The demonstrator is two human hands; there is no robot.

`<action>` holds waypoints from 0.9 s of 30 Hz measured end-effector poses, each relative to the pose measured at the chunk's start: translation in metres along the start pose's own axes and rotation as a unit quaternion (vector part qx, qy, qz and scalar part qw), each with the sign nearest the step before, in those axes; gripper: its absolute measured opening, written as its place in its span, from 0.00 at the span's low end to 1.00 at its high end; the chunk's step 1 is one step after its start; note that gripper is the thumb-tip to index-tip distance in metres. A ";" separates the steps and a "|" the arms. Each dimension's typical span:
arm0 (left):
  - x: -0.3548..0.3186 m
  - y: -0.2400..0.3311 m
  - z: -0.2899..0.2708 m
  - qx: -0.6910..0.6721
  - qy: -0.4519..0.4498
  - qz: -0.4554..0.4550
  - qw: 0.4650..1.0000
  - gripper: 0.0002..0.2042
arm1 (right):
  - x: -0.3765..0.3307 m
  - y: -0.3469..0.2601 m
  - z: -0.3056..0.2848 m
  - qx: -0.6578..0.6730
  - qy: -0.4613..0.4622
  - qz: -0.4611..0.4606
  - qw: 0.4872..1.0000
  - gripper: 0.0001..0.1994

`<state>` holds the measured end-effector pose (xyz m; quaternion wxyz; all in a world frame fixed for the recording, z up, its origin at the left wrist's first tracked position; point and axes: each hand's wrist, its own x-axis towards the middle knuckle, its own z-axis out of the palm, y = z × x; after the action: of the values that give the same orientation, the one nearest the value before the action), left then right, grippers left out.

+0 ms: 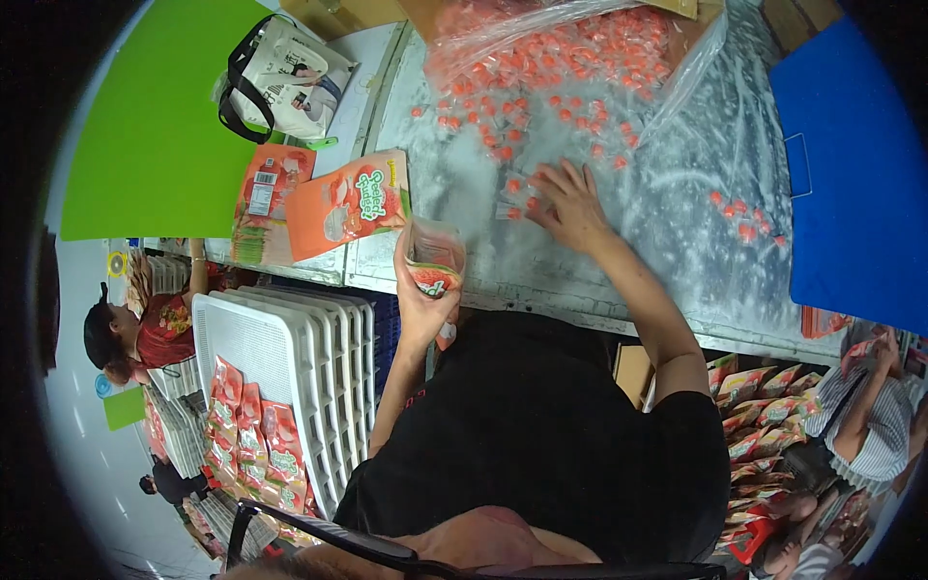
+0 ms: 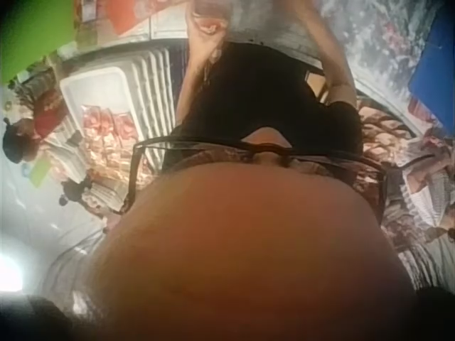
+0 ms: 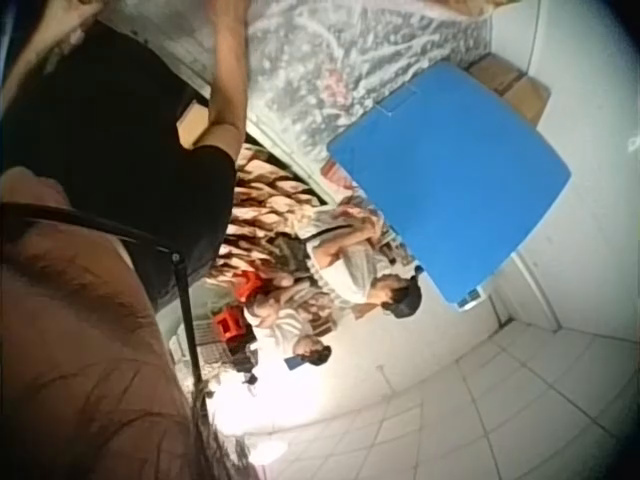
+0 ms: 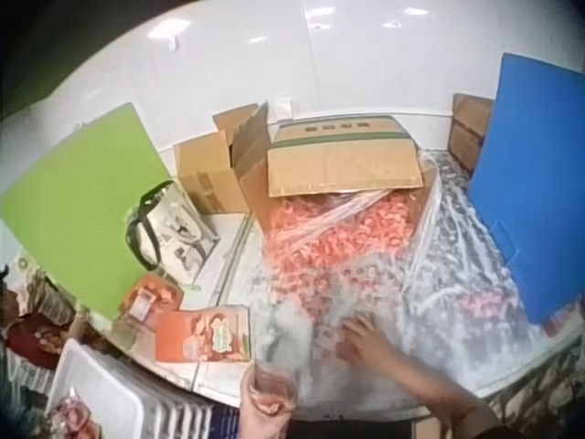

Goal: Filling plastic bags with small pink candies and placing the filled bags onto a tray.

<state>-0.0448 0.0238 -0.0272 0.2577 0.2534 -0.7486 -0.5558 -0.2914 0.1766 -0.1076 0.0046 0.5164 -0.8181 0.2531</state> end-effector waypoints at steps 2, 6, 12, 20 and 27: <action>-0.001 -0.003 0.001 0.006 0.005 0.009 1.000 0.48 | -0.003 -0.005 0.006 -0.018 0.042 -0.016 0.999 0.18; -0.002 0.005 -0.001 0.037 0.001 0.020 0.999 0.50 | -0.011 -0.005 0.010 0.019 0.065 -0.030 0.997 0.16; 0.000 -0.002 0.000 0.130 -0.037 0.075 0.988 0.50 | -0.026 0.004 0.004 -0.013 0.087 -0.039 0.995 0.16; 0.006 0.005 0.008 0.301 -0.059 0.163 0.938 0.54 | 0.001 -0.051 -0.068 0.270 -0.018 0.093 0.958 0.12; 0.002 0.013 0.017 0.320 -0.108 0.140 0.931 0.51 | 0.028 -0.116 -0.089 0.179 -0.023 -0.134 0.974 0.11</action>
<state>-0.0589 0.0377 -0.0188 0.1558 0.1541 -0.9380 -0.2687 -0.2290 0.1507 0.0250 -0.0731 0.6192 -0.6828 0.3807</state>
